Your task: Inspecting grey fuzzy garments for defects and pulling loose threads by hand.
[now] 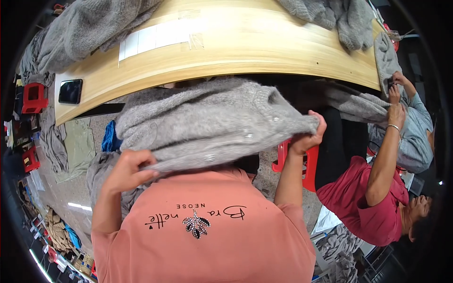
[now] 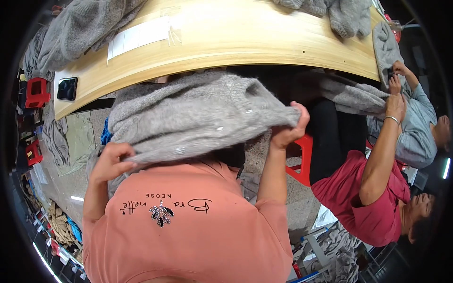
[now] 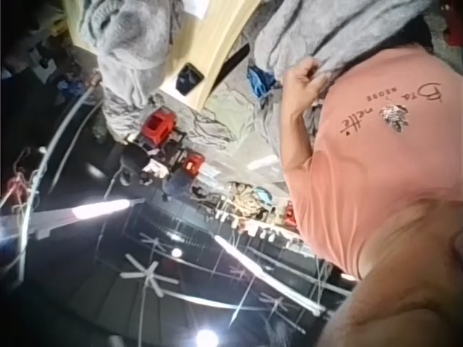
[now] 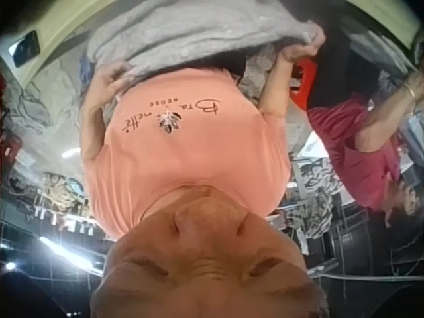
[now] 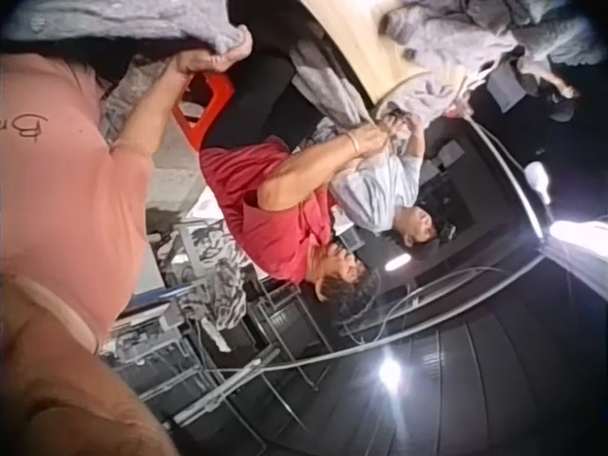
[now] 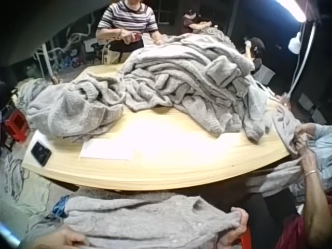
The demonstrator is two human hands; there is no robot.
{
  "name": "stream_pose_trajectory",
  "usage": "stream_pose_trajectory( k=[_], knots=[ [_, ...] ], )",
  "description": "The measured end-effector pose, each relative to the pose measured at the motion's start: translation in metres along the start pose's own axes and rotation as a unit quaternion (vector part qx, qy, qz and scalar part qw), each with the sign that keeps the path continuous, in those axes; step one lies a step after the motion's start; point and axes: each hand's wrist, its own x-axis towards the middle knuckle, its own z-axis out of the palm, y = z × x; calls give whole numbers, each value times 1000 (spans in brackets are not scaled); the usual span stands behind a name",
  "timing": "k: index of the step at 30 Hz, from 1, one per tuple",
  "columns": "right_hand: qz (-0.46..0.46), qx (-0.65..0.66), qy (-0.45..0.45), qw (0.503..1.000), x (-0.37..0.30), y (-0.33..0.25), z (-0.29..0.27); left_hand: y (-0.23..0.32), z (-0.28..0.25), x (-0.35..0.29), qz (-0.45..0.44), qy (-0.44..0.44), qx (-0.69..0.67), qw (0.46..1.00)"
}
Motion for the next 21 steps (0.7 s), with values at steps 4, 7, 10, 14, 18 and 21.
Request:
stream_pose_trajectory(
  k=[4,7,10,14,18,21],
  knots=[
    [157,-474,-298,814,-13,48,-23,-6,34,26,-10,-43,-24,999],
    [-73,-548,-315,772,-43,-2,-8,-9,40,38,2,-45,-44,998],
    [-175,-375,-295,861,-30,-51,2,-4,39,51,72,45,69,994],
    [-90,-63,-442,890,-26,-99,-2,-3,58,75,208,55,132,968],
    [-78,-158,-706,686,-50,-105,24,14,78,102,270,27,227,935],
    [-191,-200,-594,756,-79,-79,29,3,87,122,282,27,303,910]
  ],
)
